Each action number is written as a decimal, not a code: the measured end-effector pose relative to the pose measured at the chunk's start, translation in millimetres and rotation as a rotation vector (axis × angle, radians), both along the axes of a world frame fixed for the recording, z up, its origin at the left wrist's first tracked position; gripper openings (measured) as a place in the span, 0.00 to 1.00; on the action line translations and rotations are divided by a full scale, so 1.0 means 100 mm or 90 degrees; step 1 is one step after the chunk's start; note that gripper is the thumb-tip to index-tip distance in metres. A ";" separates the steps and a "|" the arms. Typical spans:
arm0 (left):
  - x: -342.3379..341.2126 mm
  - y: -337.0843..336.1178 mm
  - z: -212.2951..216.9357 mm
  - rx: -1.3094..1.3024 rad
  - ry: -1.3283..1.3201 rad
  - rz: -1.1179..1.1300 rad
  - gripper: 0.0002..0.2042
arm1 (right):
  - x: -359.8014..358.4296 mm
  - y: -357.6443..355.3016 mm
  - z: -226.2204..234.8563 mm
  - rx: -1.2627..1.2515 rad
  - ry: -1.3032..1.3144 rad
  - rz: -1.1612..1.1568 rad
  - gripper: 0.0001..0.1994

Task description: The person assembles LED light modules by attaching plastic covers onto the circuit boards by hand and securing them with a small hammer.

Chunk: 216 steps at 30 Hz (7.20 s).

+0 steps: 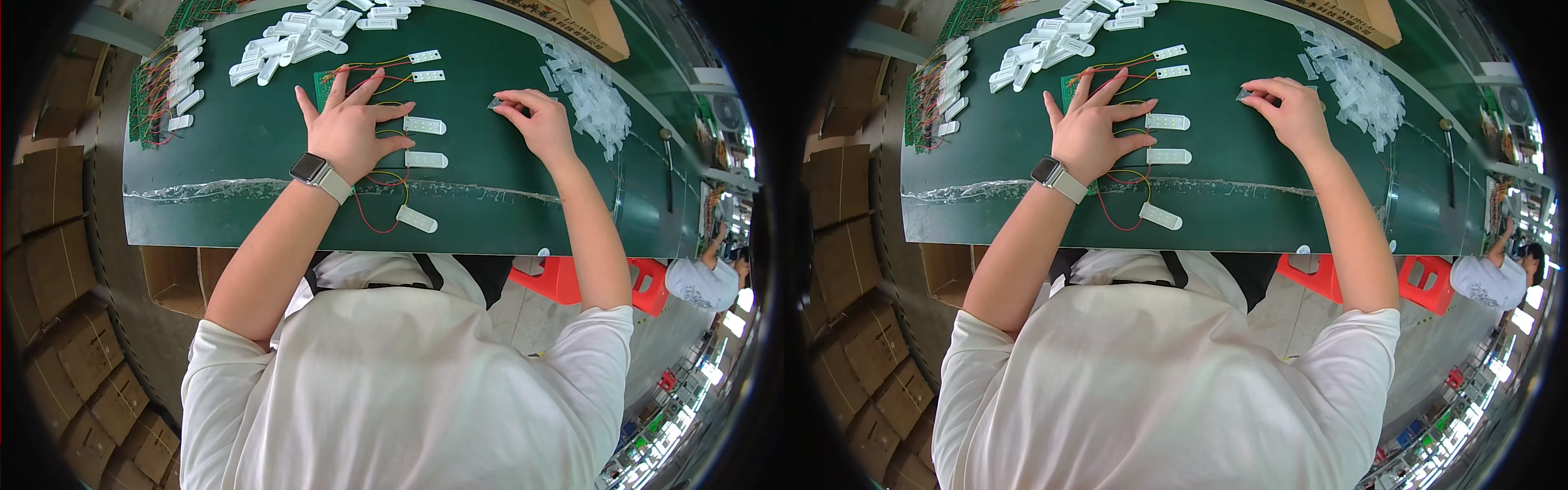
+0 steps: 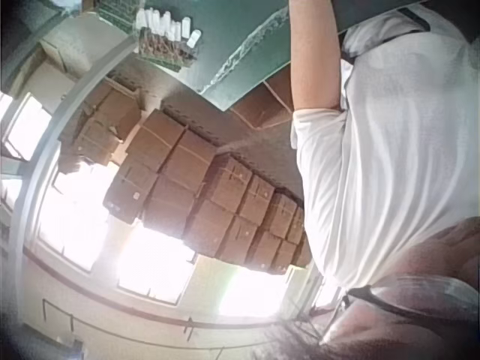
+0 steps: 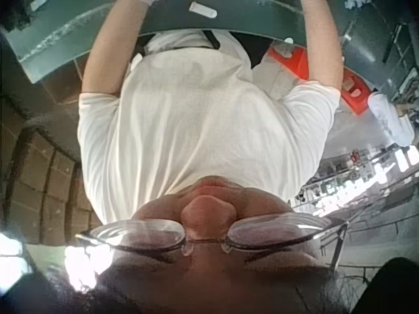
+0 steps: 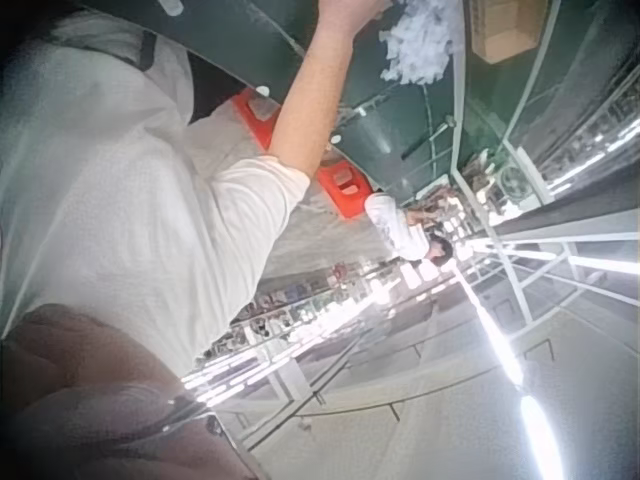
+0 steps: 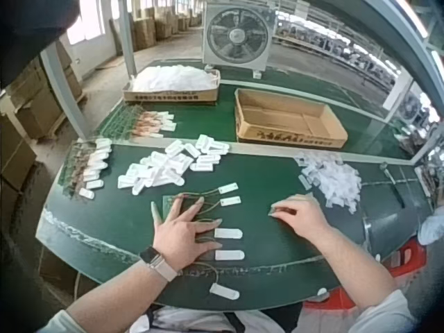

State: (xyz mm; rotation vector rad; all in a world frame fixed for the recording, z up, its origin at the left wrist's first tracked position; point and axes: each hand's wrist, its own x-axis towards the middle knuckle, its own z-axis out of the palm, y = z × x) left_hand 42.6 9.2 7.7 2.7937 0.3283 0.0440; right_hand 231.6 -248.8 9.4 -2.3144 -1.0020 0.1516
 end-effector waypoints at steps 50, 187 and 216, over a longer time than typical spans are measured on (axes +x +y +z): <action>0.08 -0.08 -0.05 -0.004 -0.037 -0.006 0.27 | -0.62 0.56 0.15 -0.008 -0.360 0.211 0.11; 0.17 0.27 0.10 -0.128 -0.108 -0.011 0.06 | -0.46 0.29 -0.01 0.115 0.104 0.029 0.13; 0.16 0.62 0.35 -0.087 0.050 -0.100 0.11 | -0.45 0.76 -0.16 0.098 -0.073 0.158 0.12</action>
